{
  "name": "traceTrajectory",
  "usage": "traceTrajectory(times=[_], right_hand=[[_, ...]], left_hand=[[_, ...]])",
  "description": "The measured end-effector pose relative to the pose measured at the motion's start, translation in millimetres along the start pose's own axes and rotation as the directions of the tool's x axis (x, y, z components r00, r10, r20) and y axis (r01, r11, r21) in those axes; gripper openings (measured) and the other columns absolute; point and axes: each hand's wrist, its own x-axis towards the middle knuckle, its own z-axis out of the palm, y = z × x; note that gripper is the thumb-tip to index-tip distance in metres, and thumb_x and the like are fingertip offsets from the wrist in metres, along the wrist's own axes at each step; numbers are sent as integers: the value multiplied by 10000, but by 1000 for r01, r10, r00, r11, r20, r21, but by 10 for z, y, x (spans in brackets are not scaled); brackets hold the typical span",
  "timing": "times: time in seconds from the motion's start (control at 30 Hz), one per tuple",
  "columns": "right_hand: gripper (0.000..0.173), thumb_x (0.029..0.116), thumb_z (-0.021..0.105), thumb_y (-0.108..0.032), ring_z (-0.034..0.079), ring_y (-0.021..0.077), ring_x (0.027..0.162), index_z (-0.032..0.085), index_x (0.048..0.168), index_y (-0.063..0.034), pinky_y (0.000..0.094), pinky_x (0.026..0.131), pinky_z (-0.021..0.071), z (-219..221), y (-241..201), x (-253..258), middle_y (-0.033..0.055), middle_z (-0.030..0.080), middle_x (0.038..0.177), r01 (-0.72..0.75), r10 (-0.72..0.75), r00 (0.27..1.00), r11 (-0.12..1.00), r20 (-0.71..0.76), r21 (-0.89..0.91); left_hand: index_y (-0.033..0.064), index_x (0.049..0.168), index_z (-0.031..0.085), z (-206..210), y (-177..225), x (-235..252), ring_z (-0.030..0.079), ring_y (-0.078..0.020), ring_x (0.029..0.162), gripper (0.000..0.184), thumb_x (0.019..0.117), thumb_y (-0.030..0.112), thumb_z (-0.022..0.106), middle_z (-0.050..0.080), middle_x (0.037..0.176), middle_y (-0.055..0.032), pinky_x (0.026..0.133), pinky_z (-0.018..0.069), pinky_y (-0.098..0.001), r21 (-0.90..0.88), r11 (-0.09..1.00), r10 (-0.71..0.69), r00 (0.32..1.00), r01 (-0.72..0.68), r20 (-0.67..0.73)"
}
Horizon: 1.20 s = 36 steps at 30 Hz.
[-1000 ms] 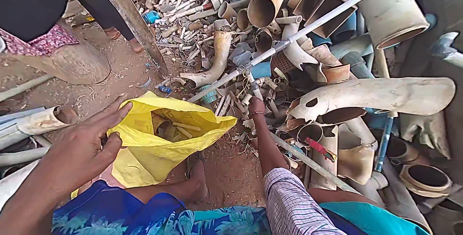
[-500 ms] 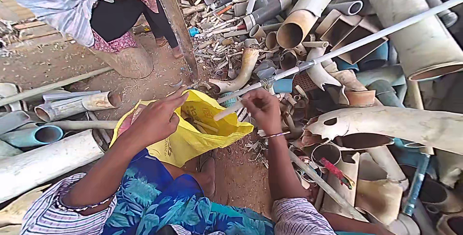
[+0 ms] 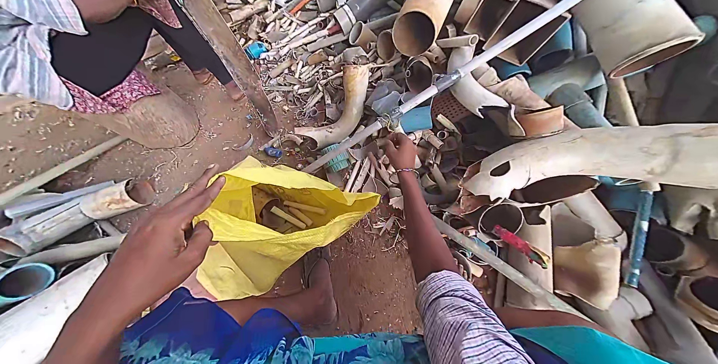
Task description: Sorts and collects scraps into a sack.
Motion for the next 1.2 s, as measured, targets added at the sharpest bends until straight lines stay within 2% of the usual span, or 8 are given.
traceTrajectory(times=[0.23,0.5,0.73,0.83,0.93,1.07,1.13,1.2], right_hand=[[794,916,717,-94,402,522,1415,300,1580,34,672,1121,357,425,1268,303,343,377,1551,-141,269,921,905,283,-401],[461,966,671,-165,565,475,1276,592,1399,-26,631,1053,429,400,969,80,307,603,1345,-383,454,881,849,134,-364],[177,1059,443,-8,395,11,439,581,1164,-41,167,416,360,-38,535,-244,-36,513,648,-421,259,906,641,334,642],[269,934,442,49,478,-24,439,627,1047,-111,136,443,421,-187,123,-389,-81,614,627,-219,-234,900,488,368,845],[155,900,702,-154,537,-74,514,694,1030,-239,110,478,447,-80,-357,-591,-139,702,766,-165,-628,665,404,404,900],[210,976,538,16,619,104,683,639,1158,42,265,645,531,440,-969,-1111,80,687,920,207,-588,576,777,568,595],[408,969,566,40,680,326,1083,610,1374,11,472,974,524,602,-1082,-1266,229,649,1310,364,-465,569,882,678,300],[417,972,591,17,656,339,1079,601,1388,4,472,973,505,563,-1048,-1264,250,601,1374,354,-462,496,881,735,315]], left_hand=[[66,1479,554,33,-129,20,664,-196,856,611,890,152,414,452,1581,-151,606,498,-352,-23,1000,5,999,-4,45],[95,1482,563,47,-122,9,705,-251,923,611,897,164,400,503,1553,-116,641,537,-405,47,998,47,999,-47,5],[77,1499,535,-22,123,-37,684,-279,914,610,897,83,442,418,1618,-82,709,535,-498,12,1000,21,999,-21,28],[44,1500,522,-26,263,20,695,-330,1017,618,885,8,479,408,1623,-102,785,538,-549,5,1000,29,998,-29,53],[42,1524,487,-23,417,105,681,-341,1034,623,913,-83,508,373,1641,-108,834,533,-554,-13,1000,-7,991,9,130],[35,1530,473,58,506,200,653,-388,1163,628,917,-97,507,361,1647,-113,907,515,-592,-6,1000,-10,986,11,167],[42,1533,472,97,483,198,650,-411,1171,643,902,-80,500,369,1644,-113,893,507,-635,2,1000,-2,987,2,159],[28,1515,493,99,436,185,676,-416,1059,631,890,-56,495,406,1618,-142,823,513,-633,-1,1000,6,992,-6,123]])
